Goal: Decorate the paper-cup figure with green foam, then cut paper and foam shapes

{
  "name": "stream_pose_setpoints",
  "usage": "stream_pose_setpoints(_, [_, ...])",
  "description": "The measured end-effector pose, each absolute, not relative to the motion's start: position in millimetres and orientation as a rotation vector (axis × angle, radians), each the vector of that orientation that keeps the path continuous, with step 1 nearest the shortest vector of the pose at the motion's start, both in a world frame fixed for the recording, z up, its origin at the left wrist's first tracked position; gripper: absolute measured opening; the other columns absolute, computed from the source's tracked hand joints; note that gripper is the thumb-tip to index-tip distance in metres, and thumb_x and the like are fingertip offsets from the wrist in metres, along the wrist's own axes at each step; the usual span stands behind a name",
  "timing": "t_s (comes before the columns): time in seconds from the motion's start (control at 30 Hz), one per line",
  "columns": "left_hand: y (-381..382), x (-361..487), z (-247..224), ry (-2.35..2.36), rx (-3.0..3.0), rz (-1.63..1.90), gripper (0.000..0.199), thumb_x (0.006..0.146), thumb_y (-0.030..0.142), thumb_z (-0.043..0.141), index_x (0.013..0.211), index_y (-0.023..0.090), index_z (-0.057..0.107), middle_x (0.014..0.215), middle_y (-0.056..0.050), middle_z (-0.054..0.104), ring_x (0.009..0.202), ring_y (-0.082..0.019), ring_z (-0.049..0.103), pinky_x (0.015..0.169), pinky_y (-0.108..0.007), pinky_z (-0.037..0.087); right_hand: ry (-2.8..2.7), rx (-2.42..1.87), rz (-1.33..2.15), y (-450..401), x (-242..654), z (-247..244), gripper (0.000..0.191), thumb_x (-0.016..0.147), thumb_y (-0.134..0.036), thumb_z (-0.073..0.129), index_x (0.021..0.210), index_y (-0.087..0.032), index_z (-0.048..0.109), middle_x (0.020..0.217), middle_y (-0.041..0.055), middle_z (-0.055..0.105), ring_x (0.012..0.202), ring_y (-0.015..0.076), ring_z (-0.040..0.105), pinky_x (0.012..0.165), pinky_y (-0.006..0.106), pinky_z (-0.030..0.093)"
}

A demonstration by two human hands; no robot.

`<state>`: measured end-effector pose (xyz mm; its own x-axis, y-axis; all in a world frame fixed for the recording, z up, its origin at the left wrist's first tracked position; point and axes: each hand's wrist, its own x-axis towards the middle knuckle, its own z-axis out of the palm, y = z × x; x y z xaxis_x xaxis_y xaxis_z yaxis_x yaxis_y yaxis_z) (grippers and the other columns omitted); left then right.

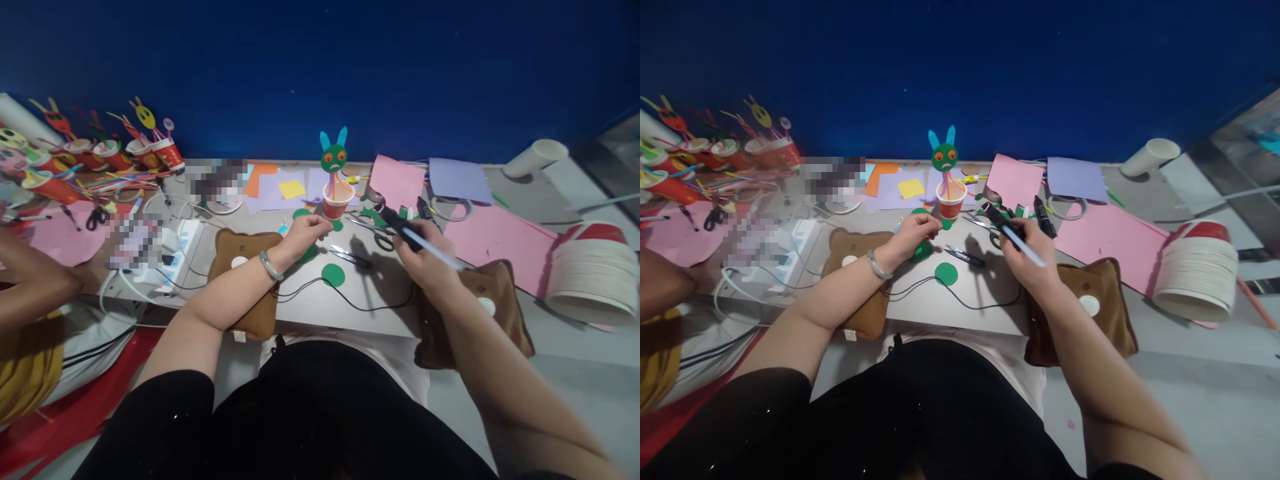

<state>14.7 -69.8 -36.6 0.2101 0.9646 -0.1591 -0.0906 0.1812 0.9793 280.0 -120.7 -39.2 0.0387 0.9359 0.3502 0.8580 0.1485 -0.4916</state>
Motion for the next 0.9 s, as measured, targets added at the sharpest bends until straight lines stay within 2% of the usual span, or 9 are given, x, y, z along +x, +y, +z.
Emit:
stream_pose_setpoints(0.13, [-69.7, 14.3, -37.8, 1.063, 1.173, 1.016, 0.019, 0.079, 0.013, 0.071, 0.062, 0.015, 0.063, 0.060, 0.003, 0.057, 0.059, -0.007, 0.049, 0.060, -0.024, 0.038, -1.757, -1.538, 0.287, -151.5, 263.5, -39.5, 0.028, 0.094, -0.048, 0.060, 0.092, -0.022, 0.071, 0.081, 0.0072, 0.072, 0.076, 0.0269, 0.068, 0.073, 0.040, 0.057])
stream_pose_setpoints(0.4, [-70.8, 15.4, -35.1, 1.093, 1.246, 1.009, 0.020, 0.078, 0.012, 0.068, 0.060, 0.016, 0.062, 0.059, 0.003, 0.058, 0.059, -0.008, 0.049, 0.063, -0.026, 0.040, -1.826, -1.461, 0.241, -163.1, 231.9, -48.2, 0.028, 0.092, -0.046, 0.060, 0.083, -0.022, 0.072, 0.073, 0.0075, 0.072, 0.067, 0.0257, 0.068, 0.066, 0.037, 0.055])
stream_pose_setpoints(0.57, [-71.4, 13.8, -35.5, 1.075, 1.276, 1.004, 0.019, 0.077, 0.017, 0.071, 0.061, 0.016, 0.062, 0.059, 0.003, 0.057, 0.059, -0.008, 0.050, 0.064, -0.027, 0.040, -1.768, -1.483, 0.292, -161.6, 227.8, -54.9, 0.030, 0.092, -0.047, 0.060, 0.086, -0.020, 0.073, 0.078, 0.0086, 0.075, 0.073, 0.0269, 0.070, 0.071, 0.039, 0.057])
stream_pose_setpoints(0.73, [-72.1, 13.7, -35.8, 1.057, 1.314, 1.013, 0.020, 0.077, 0.019, 0.071, 0.060, 0.016, 0.062, 0.059, 0.003, 0.058, 0.059, -0.009, 0.050, 0.065, -0.028, 0.040, -1.709, -1.541, 0.298, -160.6, 225.6, -59.0, 0.034, 0.091, -0.047, 0.060, 0.099, -0.018, 0.076, 0.086, 0.0113, 0.079, 0.080, 0.0294, 0.073, 0.074, 0.041, 0.060])
stream_pose_setpoints(0.9, [-72.0, 14.1, -38.2, 1.029, 1.322, 1.027, 0.018, 0.076, 0.020, 0.073, 0.061, 0.017, 0.064, 0.059, 0.003, 0.059, 0.061, -0.009, 0.050, 0.067, -0.028, 0.042, -1.750, -1.559, 0.270, -157.8, 226.9, -64.1, 0.037, 0.094, -0.048, 0.057, 0.106, -0.018, 0.074, 0.097, 0.0155, 0.080, 0.090, 0.0331, 0.075, 0.084, 0.047, 0.060])
